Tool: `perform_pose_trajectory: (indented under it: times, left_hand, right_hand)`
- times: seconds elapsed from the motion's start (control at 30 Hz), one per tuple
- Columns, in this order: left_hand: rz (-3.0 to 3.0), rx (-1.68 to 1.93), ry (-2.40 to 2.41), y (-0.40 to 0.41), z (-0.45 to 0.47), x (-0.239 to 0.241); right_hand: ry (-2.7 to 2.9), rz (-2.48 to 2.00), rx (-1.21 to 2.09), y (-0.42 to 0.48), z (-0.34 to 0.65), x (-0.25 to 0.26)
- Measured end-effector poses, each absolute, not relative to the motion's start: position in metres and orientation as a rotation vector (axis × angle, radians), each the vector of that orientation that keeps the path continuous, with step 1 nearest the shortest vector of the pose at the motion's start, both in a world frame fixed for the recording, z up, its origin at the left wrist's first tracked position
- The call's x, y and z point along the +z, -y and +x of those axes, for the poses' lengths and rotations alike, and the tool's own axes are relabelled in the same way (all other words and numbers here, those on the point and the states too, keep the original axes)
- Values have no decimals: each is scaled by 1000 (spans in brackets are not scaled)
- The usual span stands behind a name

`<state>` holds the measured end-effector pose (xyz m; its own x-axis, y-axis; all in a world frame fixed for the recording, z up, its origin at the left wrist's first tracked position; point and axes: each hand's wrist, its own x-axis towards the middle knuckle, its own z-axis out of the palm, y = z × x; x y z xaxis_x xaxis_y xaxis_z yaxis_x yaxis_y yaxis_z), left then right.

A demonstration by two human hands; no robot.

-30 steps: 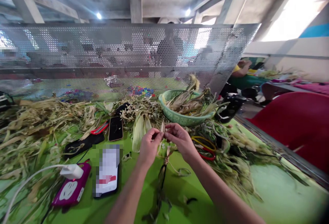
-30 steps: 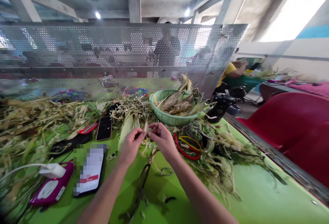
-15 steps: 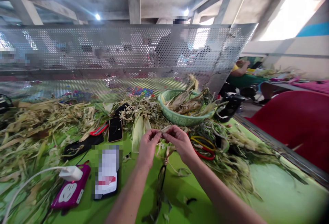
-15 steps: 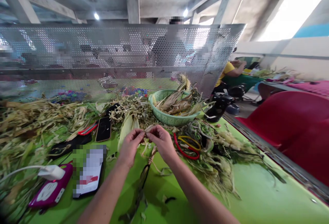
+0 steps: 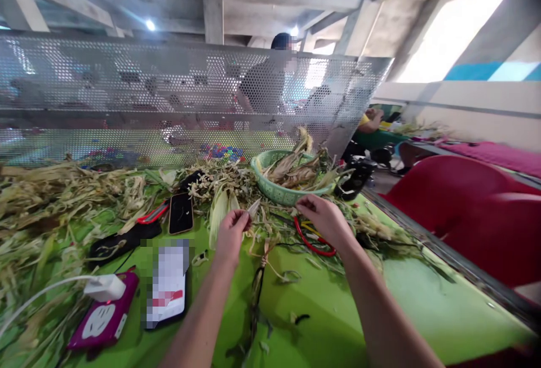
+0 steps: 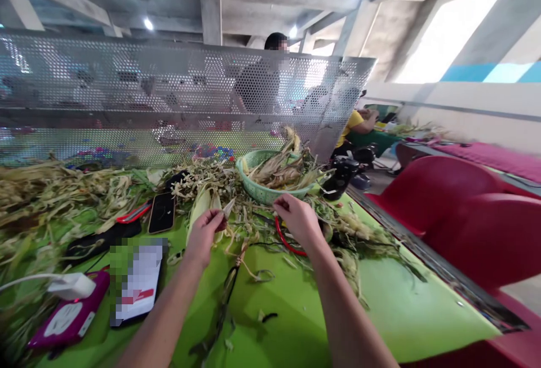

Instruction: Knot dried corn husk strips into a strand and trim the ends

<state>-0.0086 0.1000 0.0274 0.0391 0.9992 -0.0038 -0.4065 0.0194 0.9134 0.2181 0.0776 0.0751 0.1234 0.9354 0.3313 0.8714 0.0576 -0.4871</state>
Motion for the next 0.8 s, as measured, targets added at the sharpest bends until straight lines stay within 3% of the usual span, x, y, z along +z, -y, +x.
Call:
perform_pose_trajectory:
  times: [0.13,0.3,0.57,0.8]
  left_hand:
    - [834,1341,-837,-99,-8,28]
    - [838,1312,-794,-97,-8,29]
    - [836,1286,-760,-97,-10,29]
    - [789,1285,-750,-98,-8,30]
  right_hand:
    - [1964,-2226,-55,-63,231,58]
    - [2026,-2259,-104,-54,231,35]
    - [1984,-2243,33,-66,247,39]
    - [1709,-1707,727,-59,254,49]
